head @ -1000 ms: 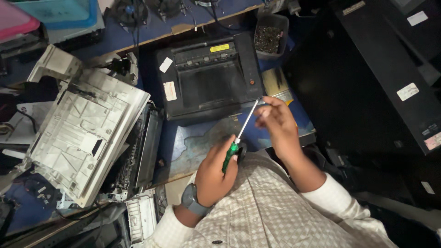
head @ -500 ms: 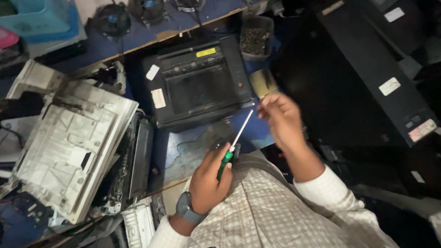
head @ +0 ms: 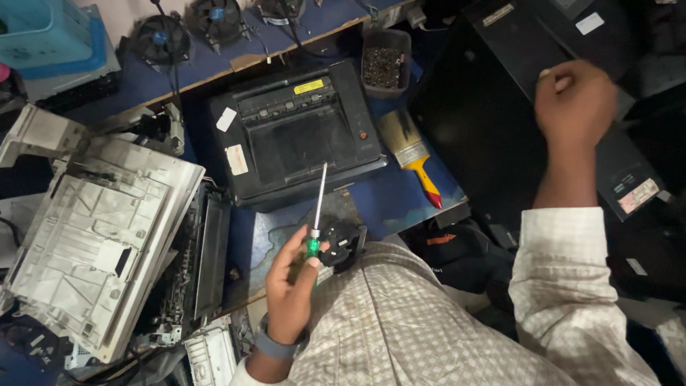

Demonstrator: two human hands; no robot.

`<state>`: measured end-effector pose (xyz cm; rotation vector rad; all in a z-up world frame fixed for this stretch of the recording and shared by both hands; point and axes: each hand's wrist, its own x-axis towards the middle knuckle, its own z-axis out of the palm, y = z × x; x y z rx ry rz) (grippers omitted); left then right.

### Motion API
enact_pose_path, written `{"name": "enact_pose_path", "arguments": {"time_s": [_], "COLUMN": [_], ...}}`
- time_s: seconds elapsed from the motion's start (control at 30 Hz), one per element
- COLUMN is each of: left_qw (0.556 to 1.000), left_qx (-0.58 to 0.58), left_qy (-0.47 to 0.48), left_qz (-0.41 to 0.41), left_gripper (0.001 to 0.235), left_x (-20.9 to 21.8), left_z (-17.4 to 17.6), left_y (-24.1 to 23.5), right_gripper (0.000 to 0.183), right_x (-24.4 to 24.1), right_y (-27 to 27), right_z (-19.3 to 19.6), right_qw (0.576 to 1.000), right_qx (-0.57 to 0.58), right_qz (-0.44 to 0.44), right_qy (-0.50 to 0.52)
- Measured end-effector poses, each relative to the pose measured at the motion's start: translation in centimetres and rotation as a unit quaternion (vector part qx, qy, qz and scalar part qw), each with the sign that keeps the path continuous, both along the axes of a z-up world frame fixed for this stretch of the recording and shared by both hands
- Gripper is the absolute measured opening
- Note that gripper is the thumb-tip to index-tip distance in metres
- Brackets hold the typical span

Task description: The person removes a toner cartridge from a laser printer, then uses a screwdriver to loosen and remove screws from the cartridge. The person places the screws into a container and sets the screwdriver down. The person then flips the printer over to access the underside.

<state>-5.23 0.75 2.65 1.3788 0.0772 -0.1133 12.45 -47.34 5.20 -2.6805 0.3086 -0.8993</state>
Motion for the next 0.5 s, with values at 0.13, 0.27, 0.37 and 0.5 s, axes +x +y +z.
{"name": "enact_pose_path", "arguments": {"time_s": [0.13, 0.27, 0.37, 0.5], "left_qw": [0.996, 0.985, 0.973, 0.964], "left_qx": [-0.066, -0.152, -0.206, -0.259], "left_qy": [0.047, 0.041, 0.089, 0.054], "left_qz": [-0.032, -0.077, -0.047, -0.021], "left_gripper": [0.060, 0.078, 0.077, 0.051], "left_x": [0.4, 0.9, 2.0, 3.6], "left_z": [0.3, 1.2, 1.5, 1.7], "left_y": [0.5, 0.0, -0.5, -1.4], "right_gripper": [0.017, 0.007, 0.021, 0.048], "right_x": [-1.1, -5.1, -9.9, -11.6], "right_y": [0.8, 10.2, 18.7, 24.6], "right_z": [0.5, 1.4, 3.1, 5.4], "right_qw": [0.991, 0.969, 0.914, 0.716], "right_qx": [0.095, 0.169, 0.161, 0.372], "right_qz": [0.012, 0.128, 0.372, 0.563], "right_qy": [-0.088, -0.130, 0.007, 0.180]}}
